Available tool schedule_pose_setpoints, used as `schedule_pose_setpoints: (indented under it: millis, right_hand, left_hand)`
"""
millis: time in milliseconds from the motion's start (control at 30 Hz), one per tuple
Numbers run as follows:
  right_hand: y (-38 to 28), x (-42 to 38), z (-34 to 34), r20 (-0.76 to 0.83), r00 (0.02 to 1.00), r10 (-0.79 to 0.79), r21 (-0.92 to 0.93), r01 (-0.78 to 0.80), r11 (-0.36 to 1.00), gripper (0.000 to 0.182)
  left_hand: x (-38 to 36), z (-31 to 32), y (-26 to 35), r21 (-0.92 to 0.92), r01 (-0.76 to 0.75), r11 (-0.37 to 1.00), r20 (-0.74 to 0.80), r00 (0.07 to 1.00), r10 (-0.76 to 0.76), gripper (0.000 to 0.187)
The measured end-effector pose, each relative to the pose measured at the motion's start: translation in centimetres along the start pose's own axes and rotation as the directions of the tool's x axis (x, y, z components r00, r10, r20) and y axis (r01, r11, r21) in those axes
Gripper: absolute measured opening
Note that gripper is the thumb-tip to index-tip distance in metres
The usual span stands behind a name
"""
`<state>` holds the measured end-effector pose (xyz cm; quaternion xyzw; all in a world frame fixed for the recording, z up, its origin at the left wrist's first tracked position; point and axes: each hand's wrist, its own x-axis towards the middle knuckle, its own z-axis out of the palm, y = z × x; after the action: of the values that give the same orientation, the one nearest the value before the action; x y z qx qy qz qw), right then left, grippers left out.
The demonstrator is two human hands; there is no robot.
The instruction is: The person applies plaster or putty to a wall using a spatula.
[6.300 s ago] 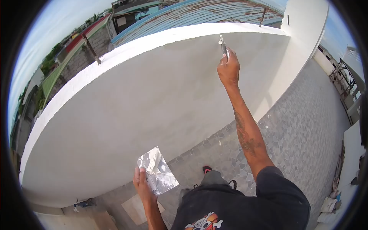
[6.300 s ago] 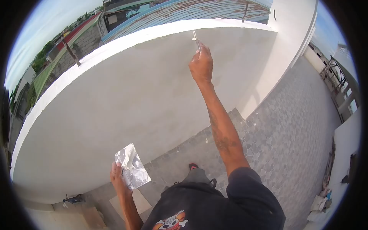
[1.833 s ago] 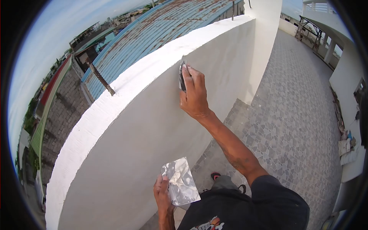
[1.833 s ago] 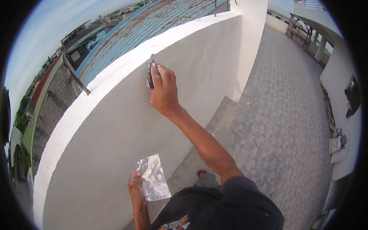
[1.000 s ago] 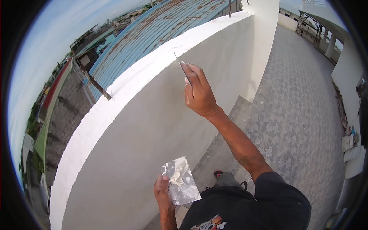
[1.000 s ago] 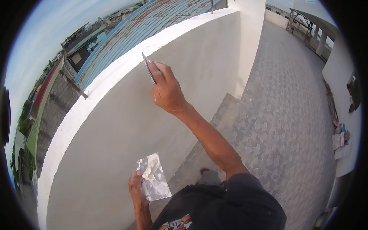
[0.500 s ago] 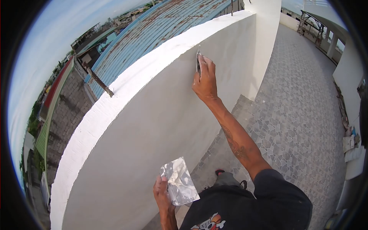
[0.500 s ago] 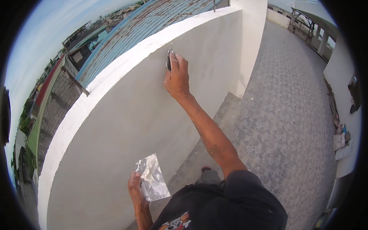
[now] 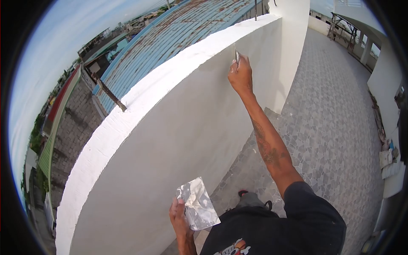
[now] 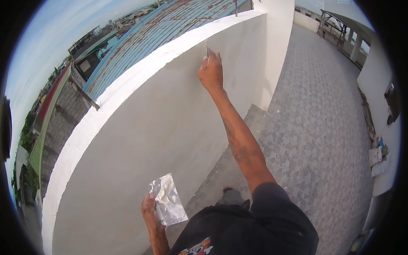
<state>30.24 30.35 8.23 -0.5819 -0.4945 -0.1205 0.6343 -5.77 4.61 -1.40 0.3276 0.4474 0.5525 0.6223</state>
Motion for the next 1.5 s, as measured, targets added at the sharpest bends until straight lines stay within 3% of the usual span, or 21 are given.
schedule_pose_setpoints:
  millis: [67, 167, 267, 467, 567, 767, 867, 967, 1067, 1167, 1267, 1400, 1433, 1500]
  right_hand:
    - [-1.4, -1.6, 0.5, -0.072, 0.985, -0.155, -0.036, 0.153, 0.988, 0.037]
    - [-4.0, -3.8, -0.5, -0.055, 0.951, -0.304, 0.057, 0.307, 0.950, 0.036]
    - [-5.2, -4.6, -3.3, 0.045, 0.939, -0.342, 0.264, 0.319, 0.910, 0.032]
    - [-0.7, -2.0, -2.9, 0.018, 1.000, -0.001, 0.052, 0.001, 0.999, 0.032]
    - [-1.3, -1.4, -1.8, 0.073, 0.997, 0.023, 0.020, -0.025, 0.999, 0.033]
    - [-3.9, -3.9, -0.7, -0.036, 0.958, -0.286, -0.021, 0.285, 0.958, 0.036]
    - [-6.0, -5.6, -1.8, 0.004, 0.925, -0.380, 0.042, 0.380, 0.924, 0.034]
    - [-7.9, -7.3, -4.1, 0.148, 0.970, -0.192, 0.311, 0.139, 0.940, 0.029]
    - [-8.7, -8.4, -6.1, 0.322, 0.946, 0.047, 0.391, -0.177, 0.903, 0.026]
    - [-9.4, -9.5, -7.5, 0.473, 0.869, 0.148, 0.514, -0.408, 0.754, 0.026]
    - [-10.7, -11.7, -10.2, 0.570, 0.809, 0.140, 0.540, -0.498, 0.679, 0.025]
    - [-15.1, -12.1, -13.7, 0.566, 0.819, -0.093, 0.521, -0.268, 0.810, 0.026]
    - [-15.0, -12.5, -13.7, 0.529, 0.800, -0.283, 0.571, -0.089, 0.816, 0.028]
    - [-14.5, -13.4, -13.8, 0.413, 0.660, -0.627, 0.652, 0.266, 0.710, 0.033]
  left_hand:
    - [-0.2, 0.3, 0.2, -0.004, 0.004, 1.000, -0.010, 1.000, -0.004, 0.025]
    - [-0.2, 0.0, 0.2, 0.008, 0.011, 1.000, 0.013, 1.000, -0.011, 0.026]
    - [0.2, -0.7, -0.2, 0.013, 0.018, 1.000, 0.027, 0.999, -0.018, 0.027]
    - [-0.1, 0.3, 0.3, -0.034, 0.000, 0.999, 0.002, 1.000, 0.000, 0.027]
    - [-0.3, 0.6, 0.6, -0.040, -0.002, 0.999, -0.008, 1.000, 0.002, 0.027]
    - [-0.3, 0.1, 0.2, -0.048, 0.014, 0.999, 0.014, 1.000, -0.013, 0.029]
    - [-0.6, 0.9, 0.9, -0.064, 0.026, 0.998, 0.005, 1.000, -0.026, 0.028]
    - [-0.5, 0.8, 0.9, -0.059, 0.009, 0.998, 0.005, 1.000, -0.009, 0.026]
    - [-0.4, 0.5, 0.7, -0.035, -0.009, 0.999, 0.040, 0.999, 0.010, 0.027]
    - [-0.1, 0.3, 0.6, -0.053, -0.009, 0.999, 0.043, 0.999, 0.011, 0.028]
    - [-0.2, 0.9, 1.3, -0.083, 0.011, 0.996, 0.057, 0.998, -0.007, 0.030]
    - [1.4, 3.5, 4.3, -0.173, 0.060, 0.983, 0.035, 0.998, -0.055, 0.030]
    - [1.6, 3.9, 4.8, -0.191, 0.055, 0.980, 0.033, 0.998, -0.049, 0.031]
    - [1.7, 4.3, 5.2, -0.219, 0.060, 0.974, 0.063, 0.997, -0.047, 0.031]
